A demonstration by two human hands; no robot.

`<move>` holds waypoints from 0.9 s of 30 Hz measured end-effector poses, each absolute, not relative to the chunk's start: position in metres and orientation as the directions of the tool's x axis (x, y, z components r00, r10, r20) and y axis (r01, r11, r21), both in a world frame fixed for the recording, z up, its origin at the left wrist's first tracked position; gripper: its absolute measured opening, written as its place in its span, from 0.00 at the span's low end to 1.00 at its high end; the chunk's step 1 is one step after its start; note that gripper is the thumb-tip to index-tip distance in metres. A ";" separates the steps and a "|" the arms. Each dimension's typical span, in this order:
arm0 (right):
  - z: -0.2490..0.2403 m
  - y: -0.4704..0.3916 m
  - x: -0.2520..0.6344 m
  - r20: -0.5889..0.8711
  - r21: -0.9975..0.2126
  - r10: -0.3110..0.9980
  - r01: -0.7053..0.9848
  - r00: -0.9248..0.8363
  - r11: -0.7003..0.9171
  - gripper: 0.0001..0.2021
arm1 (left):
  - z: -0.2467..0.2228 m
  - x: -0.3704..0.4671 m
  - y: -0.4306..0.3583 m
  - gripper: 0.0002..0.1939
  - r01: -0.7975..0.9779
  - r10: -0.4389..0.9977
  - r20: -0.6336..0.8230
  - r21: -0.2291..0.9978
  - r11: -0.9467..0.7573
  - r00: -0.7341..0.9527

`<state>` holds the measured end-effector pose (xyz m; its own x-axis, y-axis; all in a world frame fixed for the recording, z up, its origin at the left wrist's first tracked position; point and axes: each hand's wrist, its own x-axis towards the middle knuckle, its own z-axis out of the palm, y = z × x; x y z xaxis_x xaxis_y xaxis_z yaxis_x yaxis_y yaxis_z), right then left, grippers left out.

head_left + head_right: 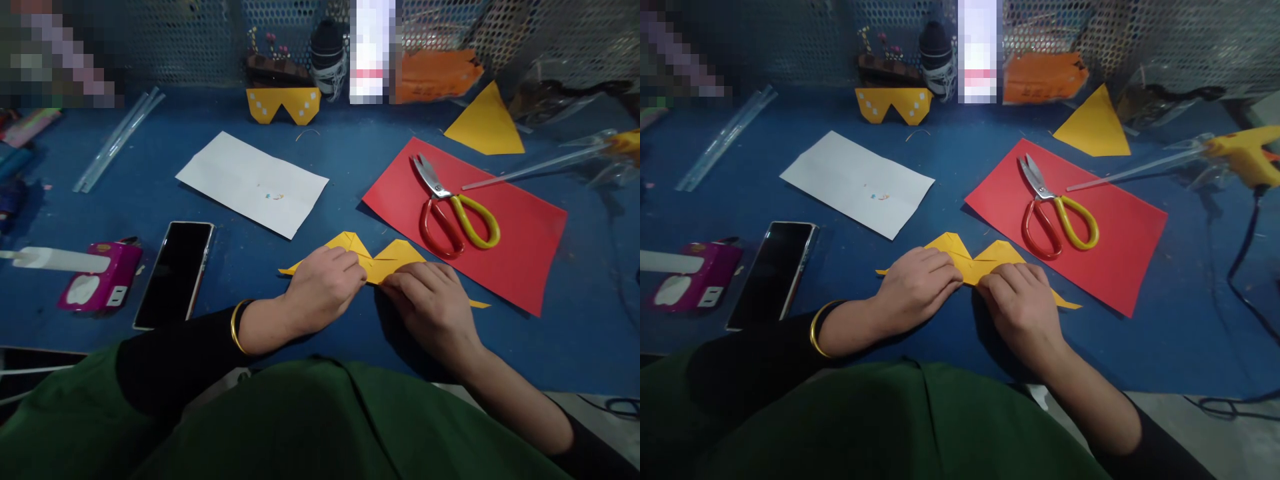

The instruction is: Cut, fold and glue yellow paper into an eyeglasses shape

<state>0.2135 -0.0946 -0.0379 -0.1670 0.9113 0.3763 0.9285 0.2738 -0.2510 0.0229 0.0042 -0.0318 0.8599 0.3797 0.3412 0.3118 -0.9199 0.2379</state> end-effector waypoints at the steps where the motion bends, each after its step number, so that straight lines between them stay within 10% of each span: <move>1: -0.038 -0.093 0.214 0.364 -0.272 0.920 0.928 -0.148 0.256 0.07 | -0.032 0.023 0.004 0.13 0.318 0.393 0.329 0.258 -0.912 0.859; 27: -0.027 -0.081 0.206 0.102 -0.508 0.989 0.860 0.105 -0.038 0.08 | -0.024 0.031 0.011 0.13 0.458 0.485 0.206 0.165 -0.873 0.850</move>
<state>0.2058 -0.0808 -0.0266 0.1046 0.9892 0.1022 0.8603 -0.0384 -0.5083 0.0305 0.0107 -0.0237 0.8498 0.4852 0.2061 0.4585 -0.8732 0.1653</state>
